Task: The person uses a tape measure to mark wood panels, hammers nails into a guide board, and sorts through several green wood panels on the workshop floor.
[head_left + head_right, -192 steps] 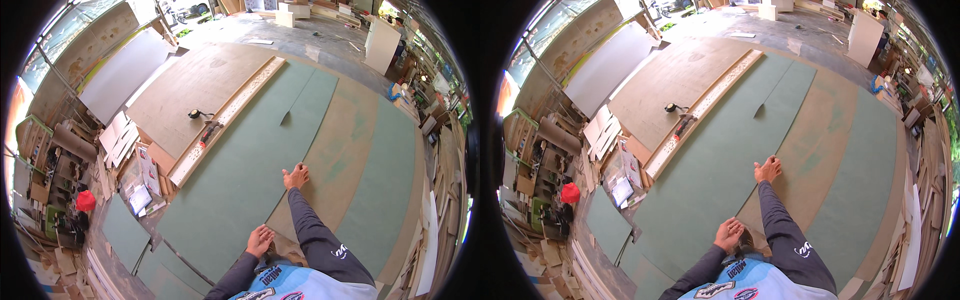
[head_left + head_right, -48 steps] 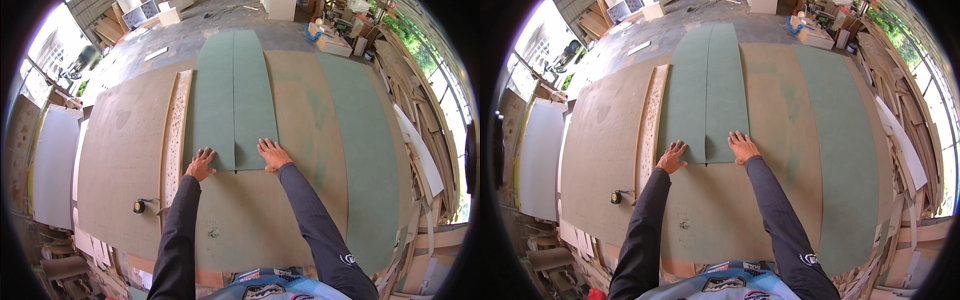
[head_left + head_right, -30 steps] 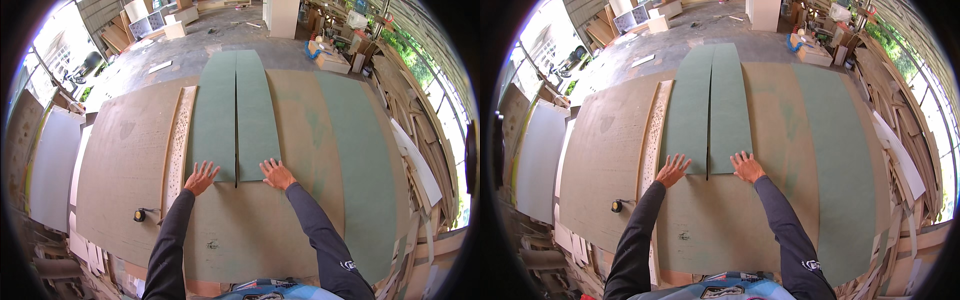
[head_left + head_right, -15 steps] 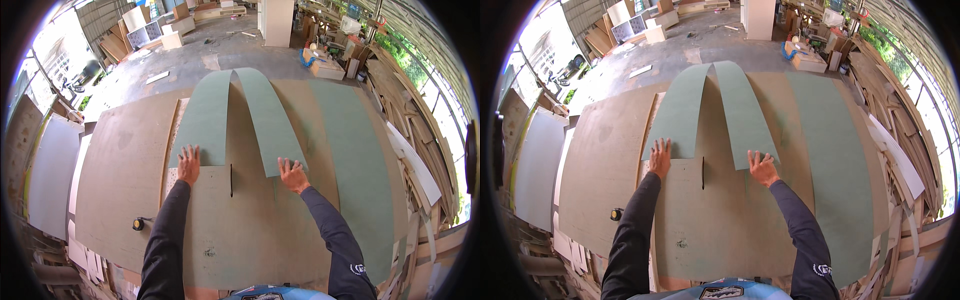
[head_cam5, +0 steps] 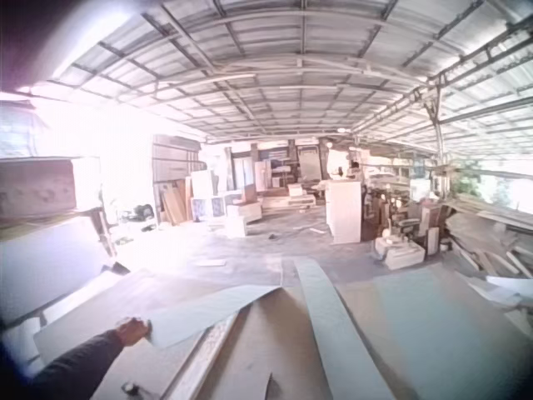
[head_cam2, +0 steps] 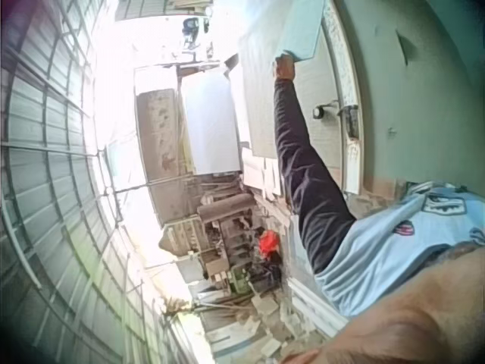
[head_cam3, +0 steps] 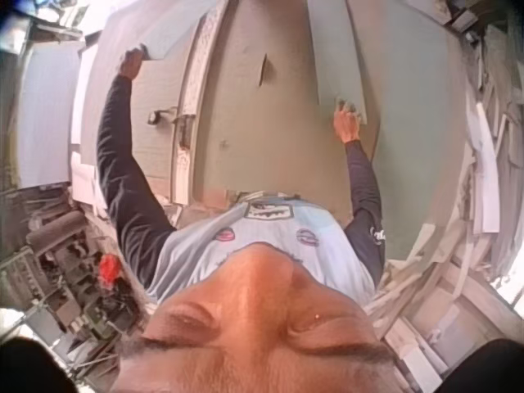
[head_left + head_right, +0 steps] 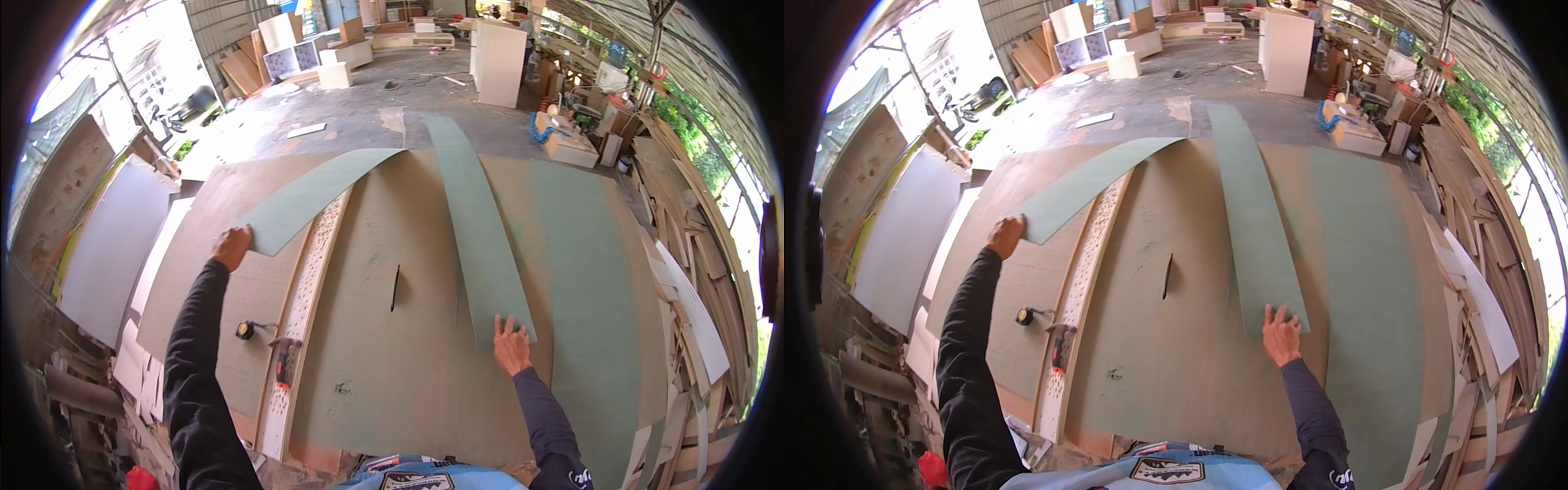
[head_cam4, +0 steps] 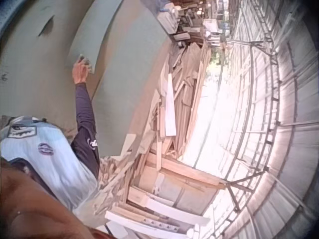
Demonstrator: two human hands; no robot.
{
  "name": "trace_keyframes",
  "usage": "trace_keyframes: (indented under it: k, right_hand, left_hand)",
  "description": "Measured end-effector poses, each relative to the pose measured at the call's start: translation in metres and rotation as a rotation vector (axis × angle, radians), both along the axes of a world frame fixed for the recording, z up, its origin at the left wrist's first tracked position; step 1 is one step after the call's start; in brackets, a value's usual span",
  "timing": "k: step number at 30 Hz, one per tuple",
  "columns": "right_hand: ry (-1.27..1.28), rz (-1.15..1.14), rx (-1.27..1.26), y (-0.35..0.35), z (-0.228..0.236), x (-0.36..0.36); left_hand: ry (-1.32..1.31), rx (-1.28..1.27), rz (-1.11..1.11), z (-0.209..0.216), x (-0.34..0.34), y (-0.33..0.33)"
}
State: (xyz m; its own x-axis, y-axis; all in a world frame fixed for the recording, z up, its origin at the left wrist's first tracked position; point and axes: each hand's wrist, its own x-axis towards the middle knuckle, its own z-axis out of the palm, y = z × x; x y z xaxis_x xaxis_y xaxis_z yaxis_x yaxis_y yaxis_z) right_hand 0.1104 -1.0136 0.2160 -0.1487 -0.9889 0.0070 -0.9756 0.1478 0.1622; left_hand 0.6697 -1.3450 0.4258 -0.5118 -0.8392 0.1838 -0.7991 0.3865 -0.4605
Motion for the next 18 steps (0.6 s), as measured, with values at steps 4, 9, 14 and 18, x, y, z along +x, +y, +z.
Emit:
trace_keyframes:
  k: [4,9,14,18]
  right_hand:
    - [-0.080,0.007,0.082,0.071,-0.029,0.020]
    - [-0.102,-0.080,0.139,0.140,-0.034,0.036]
    - [-0.125,-0.154,0.161,0.177,-0.019,0.058]
    - [-0.191,-0.150,0.083,0.206,-0.012,0.098]
  left_hand:
    - [-0.149,0.024,0.055,0.012,0.125,0.084]
    - [-0.266,0.089,0.268,-0.016,0.213,0.201]
    - [-0.196,0.171,0.421,-0.055,0.314,0.300]
    - [-0.227,0.190,0.574,-0.081,0.393,0.357]
